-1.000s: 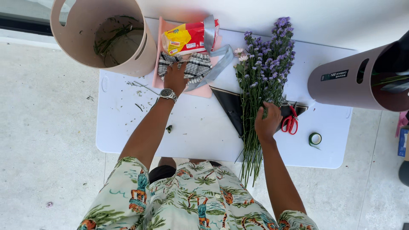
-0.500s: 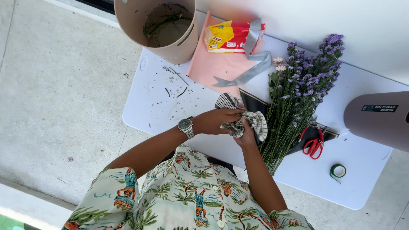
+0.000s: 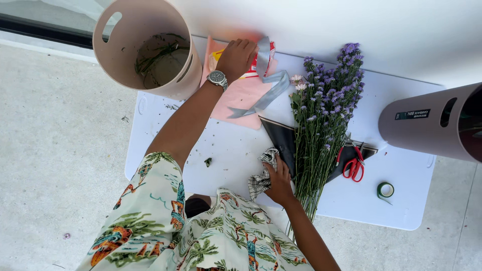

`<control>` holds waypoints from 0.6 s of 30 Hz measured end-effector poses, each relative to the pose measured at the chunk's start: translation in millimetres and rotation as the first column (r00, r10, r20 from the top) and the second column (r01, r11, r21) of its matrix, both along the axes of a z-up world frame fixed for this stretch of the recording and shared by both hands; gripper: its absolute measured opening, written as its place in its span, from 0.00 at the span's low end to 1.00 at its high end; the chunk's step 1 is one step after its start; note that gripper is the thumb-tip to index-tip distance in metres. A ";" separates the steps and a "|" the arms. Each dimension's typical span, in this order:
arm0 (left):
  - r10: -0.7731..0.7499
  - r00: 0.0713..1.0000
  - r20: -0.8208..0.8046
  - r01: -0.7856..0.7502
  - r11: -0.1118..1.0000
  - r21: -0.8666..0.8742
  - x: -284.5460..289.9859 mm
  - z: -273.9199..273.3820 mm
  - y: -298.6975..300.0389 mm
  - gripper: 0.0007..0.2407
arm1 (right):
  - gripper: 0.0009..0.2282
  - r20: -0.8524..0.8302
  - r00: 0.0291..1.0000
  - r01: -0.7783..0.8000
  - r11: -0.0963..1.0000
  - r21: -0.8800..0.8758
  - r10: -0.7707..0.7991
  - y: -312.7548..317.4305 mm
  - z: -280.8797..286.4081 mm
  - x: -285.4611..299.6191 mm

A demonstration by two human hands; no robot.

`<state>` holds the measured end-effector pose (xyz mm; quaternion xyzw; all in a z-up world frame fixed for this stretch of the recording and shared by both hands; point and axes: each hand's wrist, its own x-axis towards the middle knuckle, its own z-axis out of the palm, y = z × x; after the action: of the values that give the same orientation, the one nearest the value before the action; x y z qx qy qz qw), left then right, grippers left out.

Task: The person prepares purple flowers by trimming the stems with shears, cleaning the workspace with a cloth, and then gathering the stems together to tie them with a ribbon.

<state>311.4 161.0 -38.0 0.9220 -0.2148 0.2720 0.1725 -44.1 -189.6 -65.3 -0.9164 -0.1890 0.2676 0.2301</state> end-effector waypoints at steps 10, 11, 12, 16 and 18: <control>0.145 0.740 -0.657 0.013 0.973 0.229 26.4 -122.1 25.0 0.06 | 0.53 0.050 0.999 -0.017 0.996 -0.091 0.022 4.9 -14.7 -6.7; 0.190 0.756 -0.627 0.044 0.940 0.338 20.7 -121.7 20.1 0.05 | 0.53 0.026 0.999 -0.026 0.994 -0.109 0.029 5.3 -11.7 -5.5; 0.232 0.772 -0.592 0.072 0.893 0.444 14.9 -121.2 15.4 0.06 | 0.53 0.003 0.999 -0.035 0.991 -0.126 0.036 6.0 -8.7 -4.7; 0.201 0.776 -0.598 -0.001 0.948 0.318 25.5 -161.4 18.7 0.06 | 0.52 0.011 0.999 -0.048 0.989 -0.140 0.050 7.3 -6.9 -2.5; 0.180 0.734 -0.656 -0.082 0.981 0.177 18.5 -155.7 13.6 0.09 | 0.53 -0.005 0.997 -0.074 0.980 -0.187 0.074 7.2 -5.4 -2.6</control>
<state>330.0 174.5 -193.7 0.9804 -0.0913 -0.0802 0.1550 -46.7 -182.4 -70.7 -0.9265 -0.1974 0.2915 0.1329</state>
